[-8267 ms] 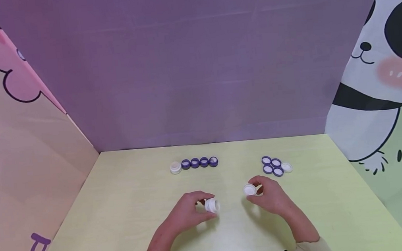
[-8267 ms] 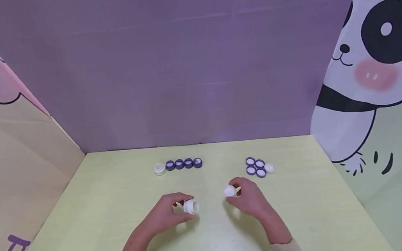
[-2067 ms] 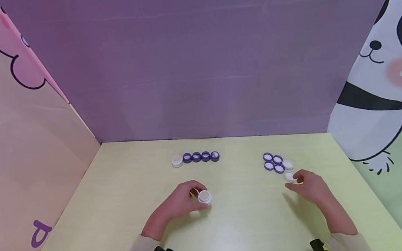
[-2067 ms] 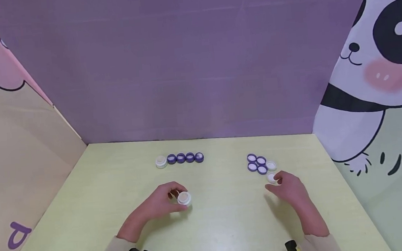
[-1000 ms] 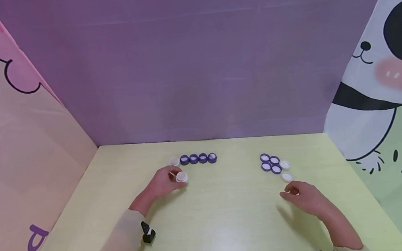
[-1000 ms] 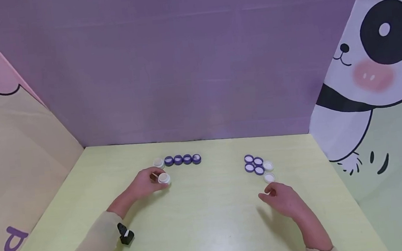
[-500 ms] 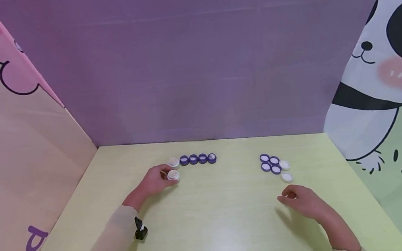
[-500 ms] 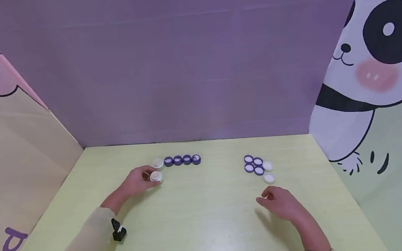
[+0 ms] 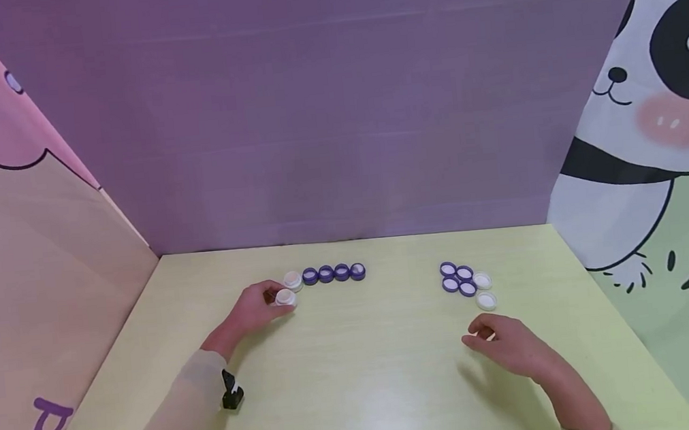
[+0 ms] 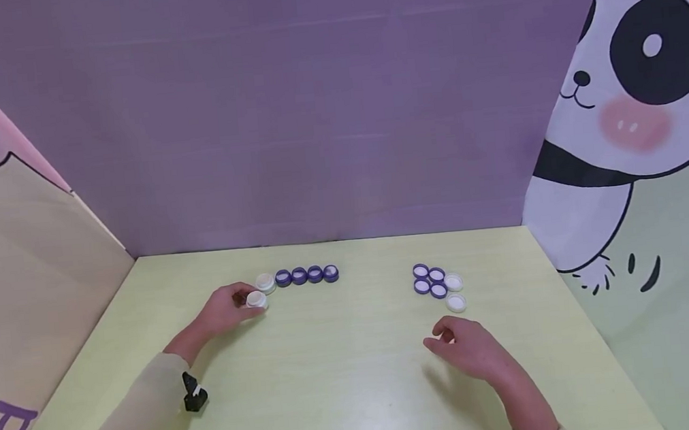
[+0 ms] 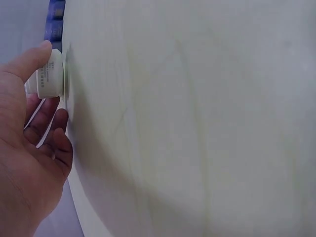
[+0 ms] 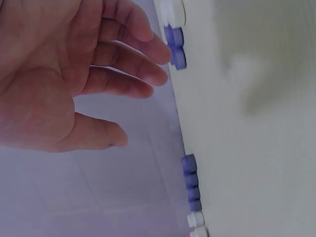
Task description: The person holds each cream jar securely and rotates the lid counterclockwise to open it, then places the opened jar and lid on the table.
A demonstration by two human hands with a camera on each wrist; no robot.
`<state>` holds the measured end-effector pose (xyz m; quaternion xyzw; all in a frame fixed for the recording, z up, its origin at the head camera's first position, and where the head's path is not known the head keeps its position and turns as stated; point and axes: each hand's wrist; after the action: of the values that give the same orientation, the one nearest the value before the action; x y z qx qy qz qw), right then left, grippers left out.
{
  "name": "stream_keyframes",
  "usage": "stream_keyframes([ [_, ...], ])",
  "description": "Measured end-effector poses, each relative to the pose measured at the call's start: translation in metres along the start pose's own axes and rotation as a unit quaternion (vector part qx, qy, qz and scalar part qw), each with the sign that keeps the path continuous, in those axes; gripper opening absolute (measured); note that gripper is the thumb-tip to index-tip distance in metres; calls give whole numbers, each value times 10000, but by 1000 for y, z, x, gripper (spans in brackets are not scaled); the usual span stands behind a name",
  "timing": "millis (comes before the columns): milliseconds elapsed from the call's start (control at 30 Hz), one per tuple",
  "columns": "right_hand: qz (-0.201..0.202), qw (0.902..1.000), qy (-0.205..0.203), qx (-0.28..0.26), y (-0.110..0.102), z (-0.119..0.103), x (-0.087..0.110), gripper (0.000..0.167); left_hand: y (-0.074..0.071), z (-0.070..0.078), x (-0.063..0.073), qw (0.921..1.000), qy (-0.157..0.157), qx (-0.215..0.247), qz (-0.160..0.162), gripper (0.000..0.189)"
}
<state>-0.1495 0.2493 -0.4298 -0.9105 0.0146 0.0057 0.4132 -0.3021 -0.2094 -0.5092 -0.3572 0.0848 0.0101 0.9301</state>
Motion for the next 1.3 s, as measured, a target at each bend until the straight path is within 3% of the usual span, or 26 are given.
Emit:
stream_keyframes([
  [133, -76, 9999, 57, -87, 2, -10, 1, 26, -1, -1, -1, 9999, -149, -80, 19, 50],
  [300, -127, 9997, 137, -170, 5, -18, 3, 23, -2, -3, -3, 9999, -48, -104, 3, 48],
  [567, -254, 9990, -15, -355, 6, -19, 6, 21, -8, 2, 0, 9998, 83, -195, 43, 43],
  [867, -460, 9980, -70, -434, 7, -17, 11, 22, -12, 7, 5, 9999, -84, -72, -81, 44],
  [1167, -605, 9966, -279, -477, 7, -18, 11, 26, -17, 6, 11, 9995, 175, -279, -32, 61],
  [1300, -602, 9959, -429, -522, 8, -20, 12, 30, -19, 9, 23, 9994, 62, -336, -25, 70],
])
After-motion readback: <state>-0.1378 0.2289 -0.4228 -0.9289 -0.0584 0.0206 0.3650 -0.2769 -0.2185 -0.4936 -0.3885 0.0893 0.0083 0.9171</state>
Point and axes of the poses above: each hand's wrist, its own x-axis away from the middle knuckle, its own y-axis out of the palm, z = x × y, and after that the axes turned 15 degrees about z, right-handed
